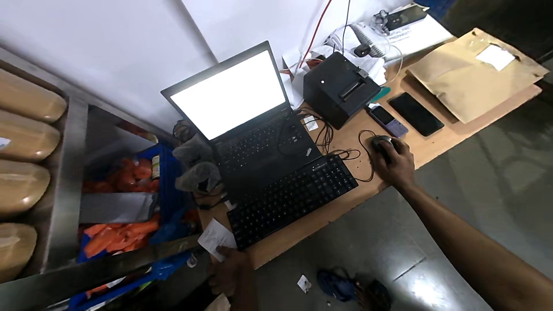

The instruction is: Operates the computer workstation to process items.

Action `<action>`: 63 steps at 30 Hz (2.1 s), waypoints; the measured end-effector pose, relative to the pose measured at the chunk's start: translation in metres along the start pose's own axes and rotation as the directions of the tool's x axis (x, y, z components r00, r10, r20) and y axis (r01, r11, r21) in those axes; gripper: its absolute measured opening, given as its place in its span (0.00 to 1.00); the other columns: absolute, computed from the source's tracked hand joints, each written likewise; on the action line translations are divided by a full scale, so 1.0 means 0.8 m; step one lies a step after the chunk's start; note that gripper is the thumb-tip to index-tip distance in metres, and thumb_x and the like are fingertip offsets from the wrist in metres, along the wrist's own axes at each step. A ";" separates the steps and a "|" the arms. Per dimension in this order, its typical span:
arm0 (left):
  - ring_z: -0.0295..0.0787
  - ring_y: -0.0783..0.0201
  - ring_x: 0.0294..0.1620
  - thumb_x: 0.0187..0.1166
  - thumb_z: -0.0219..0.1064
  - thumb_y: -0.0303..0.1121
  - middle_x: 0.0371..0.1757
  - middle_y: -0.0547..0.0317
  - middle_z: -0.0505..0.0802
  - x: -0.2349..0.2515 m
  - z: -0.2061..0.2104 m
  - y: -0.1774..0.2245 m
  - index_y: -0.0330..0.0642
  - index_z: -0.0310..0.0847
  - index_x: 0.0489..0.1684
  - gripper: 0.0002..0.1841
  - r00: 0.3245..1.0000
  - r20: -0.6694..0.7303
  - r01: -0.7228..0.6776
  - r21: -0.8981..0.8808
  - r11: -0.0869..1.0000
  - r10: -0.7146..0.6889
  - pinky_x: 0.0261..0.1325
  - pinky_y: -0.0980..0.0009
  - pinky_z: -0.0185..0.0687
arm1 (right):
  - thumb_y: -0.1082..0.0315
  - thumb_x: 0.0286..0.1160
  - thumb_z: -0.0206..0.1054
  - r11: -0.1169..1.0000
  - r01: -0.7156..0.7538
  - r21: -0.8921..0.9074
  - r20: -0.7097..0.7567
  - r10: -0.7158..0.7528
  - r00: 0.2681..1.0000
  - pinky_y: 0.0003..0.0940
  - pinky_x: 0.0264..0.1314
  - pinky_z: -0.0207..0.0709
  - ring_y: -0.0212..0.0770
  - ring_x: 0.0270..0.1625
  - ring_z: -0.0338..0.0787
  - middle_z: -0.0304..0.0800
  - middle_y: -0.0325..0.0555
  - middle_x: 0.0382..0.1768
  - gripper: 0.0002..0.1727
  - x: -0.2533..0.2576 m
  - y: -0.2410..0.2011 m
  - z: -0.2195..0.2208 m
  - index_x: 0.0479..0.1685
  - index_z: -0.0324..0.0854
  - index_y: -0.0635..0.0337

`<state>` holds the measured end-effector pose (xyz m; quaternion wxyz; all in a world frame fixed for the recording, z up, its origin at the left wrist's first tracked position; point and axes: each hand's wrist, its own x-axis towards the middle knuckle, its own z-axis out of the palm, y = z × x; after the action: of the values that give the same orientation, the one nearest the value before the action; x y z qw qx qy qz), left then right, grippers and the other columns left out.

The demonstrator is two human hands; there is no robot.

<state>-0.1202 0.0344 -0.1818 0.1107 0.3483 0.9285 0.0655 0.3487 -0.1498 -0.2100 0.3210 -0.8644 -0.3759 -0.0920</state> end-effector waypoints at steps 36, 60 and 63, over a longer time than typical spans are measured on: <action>0.72 0.32 0.81 0.90 0.39 0.63 0.80 0.29 0.78 0.001 0.001 -0.002 0.32 0.65 0.85 0.41 1.000 -0.015 0.005 -0.024 1.000 -0.006 0.78 0.36 0.70 | 0.58 0.74 0.64 1.000 0.025 0.001 -0.049 -0.025 0.999 0.71 0.59 0.74 0.72 0.68 0.82 0.77 0.67 0.74 0.25 -0.001 0.000 0.001 0.70 0.84 0.55; 0.73 0.32 0.81 0.91 0.40 0.62 0.80 0.30 0.78 0.006 0.007 -0.004 0.33 0.65 0.85 0.41 1.000 -0.017 0.002 -0.033 0.999 -0.002 0.79 0.36 0.67 | 0.62 0.75 0.65 1.000 -0.005 -0.012 -0.020 0.005 1.000 0.72 0.62 0.74 0.71 0.71 0.80 0.75 0.66 0.76 0.24 0.000 0.000 0.002 0.71 0.83 0.54; 0.72 0.32 0.82 0.91 0.40 0.62 0.81 0.30 0.77 0.005 0.004 -0.004 0.33 0.66 0.85 0.41 1.000 -0.017 0.004 -0.040 0.999 -0.005 0.80 0.36 0.66 | 0.62 0.75 0.65 1.000 -0.007 -0.011 -0.016 0.007 1.000 0.72 0.62 0.74 0.72 0.71 0.80 0.75 0.67 0.76 0.24 -0.001 0.002 0.001 0.71 0.83 0.54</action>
<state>-0.1238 0.0348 -0.1863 0.1097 0.3434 0.9287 0.0869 0.3489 -0.1505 -0.2118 0.3196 -0.8667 -0.3697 -0.0997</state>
